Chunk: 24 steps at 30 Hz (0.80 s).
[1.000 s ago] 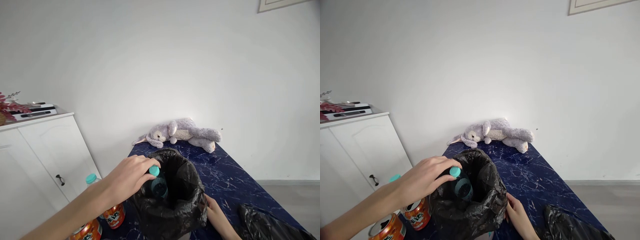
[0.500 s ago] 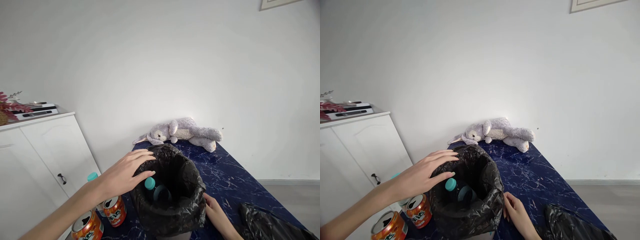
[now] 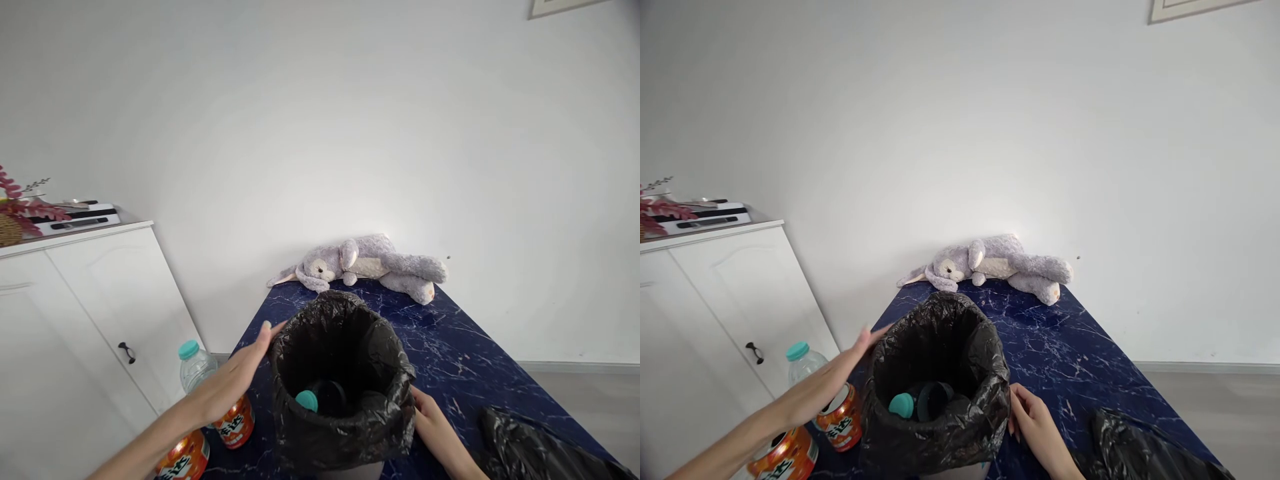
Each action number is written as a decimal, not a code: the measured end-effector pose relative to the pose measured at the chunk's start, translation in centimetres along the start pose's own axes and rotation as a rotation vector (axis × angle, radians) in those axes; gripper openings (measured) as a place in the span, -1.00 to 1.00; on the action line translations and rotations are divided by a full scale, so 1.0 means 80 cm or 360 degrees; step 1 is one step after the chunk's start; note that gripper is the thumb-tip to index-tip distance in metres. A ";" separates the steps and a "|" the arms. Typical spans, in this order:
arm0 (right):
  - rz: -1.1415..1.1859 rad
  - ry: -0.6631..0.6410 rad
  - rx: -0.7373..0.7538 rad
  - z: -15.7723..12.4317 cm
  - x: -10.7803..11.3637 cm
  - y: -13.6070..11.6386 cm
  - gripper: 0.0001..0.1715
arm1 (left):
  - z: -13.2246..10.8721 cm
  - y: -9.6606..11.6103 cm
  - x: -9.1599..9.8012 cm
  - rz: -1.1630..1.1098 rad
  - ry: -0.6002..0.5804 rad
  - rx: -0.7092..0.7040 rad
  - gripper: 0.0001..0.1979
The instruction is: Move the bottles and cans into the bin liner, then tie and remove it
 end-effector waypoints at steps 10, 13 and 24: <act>-0.0014 -0.0021 -0.0016 0.000 0.001 0.006 -0.36 | 0.011 -0.094 0.102 0.0660 0.0361 0.0181 -0.18; -0.0018 -0.0014 -0.0014 -0.001 0.000 0.006 -0.38 | -0.010 -0.141 0.095 0.0677 0.0269 0.0300 -0.25; -0.0019 0.0014 0.0020 -0.003 -0.002 0.002 -0.39 | -0.042 -0.068 0.125 0.0617 0.0832 0.0260 -0.62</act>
Point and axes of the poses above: each hand's wrist, its own z-axis towards the middle knuckle, its own x-axis out of the back of the hand, y = z × x, the point moved 3 cm from there along z, towards the middle knuckle, and after that the axes turned 5 degrees about y, right-handed, at the moved point
